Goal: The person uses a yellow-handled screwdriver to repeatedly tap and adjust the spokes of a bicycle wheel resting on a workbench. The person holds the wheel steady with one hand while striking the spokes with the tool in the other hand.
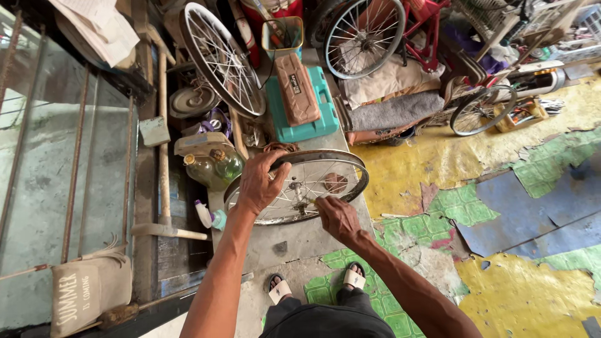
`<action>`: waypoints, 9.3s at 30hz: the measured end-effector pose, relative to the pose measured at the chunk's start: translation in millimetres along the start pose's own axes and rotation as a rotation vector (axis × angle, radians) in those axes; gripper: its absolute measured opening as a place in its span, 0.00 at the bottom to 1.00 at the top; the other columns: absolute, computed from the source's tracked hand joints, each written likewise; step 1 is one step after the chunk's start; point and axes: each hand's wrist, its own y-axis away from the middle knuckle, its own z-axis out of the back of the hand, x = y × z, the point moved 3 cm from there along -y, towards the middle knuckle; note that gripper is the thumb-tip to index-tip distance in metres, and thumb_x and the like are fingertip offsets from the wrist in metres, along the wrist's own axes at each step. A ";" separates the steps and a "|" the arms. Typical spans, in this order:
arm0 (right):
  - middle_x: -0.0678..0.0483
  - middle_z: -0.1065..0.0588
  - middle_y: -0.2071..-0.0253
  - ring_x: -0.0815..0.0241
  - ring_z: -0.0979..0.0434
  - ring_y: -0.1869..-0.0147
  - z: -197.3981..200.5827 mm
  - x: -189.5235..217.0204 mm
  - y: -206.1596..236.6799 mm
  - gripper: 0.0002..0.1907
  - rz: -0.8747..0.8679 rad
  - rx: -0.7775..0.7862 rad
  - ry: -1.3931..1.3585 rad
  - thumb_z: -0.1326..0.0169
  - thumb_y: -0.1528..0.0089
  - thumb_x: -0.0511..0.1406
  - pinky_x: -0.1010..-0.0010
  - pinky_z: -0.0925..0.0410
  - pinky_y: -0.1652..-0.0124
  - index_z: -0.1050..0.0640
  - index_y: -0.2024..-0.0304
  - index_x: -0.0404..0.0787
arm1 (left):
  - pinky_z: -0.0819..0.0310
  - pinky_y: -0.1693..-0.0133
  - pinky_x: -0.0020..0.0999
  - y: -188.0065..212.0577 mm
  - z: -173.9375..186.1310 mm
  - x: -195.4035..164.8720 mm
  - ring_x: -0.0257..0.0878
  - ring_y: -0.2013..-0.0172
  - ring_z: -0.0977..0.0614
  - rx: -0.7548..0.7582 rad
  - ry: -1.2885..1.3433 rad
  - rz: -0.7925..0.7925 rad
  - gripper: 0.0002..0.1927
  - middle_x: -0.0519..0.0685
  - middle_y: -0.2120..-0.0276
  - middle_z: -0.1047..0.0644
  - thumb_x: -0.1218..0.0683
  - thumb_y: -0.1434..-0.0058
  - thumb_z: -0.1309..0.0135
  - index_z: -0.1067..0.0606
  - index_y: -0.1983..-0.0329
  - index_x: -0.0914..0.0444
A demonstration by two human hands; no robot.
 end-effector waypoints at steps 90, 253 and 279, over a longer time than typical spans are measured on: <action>0.47 0.20 0.62 0.58 0.23 0.70 48.1 -49.0 -22.3 0.10 0.133 -0.173 -0.012 0.54 0.27 0.35 0.68 0.28 0.76 0.24 0.49 0.38 | 0.24 0.51 0.42 5.7 8.3 8.6 0.51 0.55 0.16 -0.019 0.096 0.079 0.19 0.60 0.55 0.17 0.49 0.38 0.42 0.21 0.51 0.66; 0.49 0.24 0.70 0.62 0.29 0.74 27.8 -28.0 -40.9 0.06 0.181 -0.175 0.044 0.52 0.30 0.29 0.73 0.33 0.80 0.23 0.54 0.37 | 0.19 0.60 0.35 12.7 16.1 18.2 0.41 0.67 0.12 -0.026 -0.016 0.044 0.28 0.51 0.66 0.15 0.33 0.40 0.37 0.16 0.58 0.62; 0.49 0.24 0.78 0.62 0.28 0.83 -14.9 60.5 -35.5 0.13 -1.013 -0.026 -0.998 0.50 0.32 0.38 0.67 0.31 0.82 0.23 0.62 0.33 | 0.21 0.63 0.38 20.6 19.7 3.9 0.46 0.68 0.12 0.015 -0.015 0.181 0.27 0.56 0.69 0.15 0.36 0.42 0.38 0.16 0.58 0.65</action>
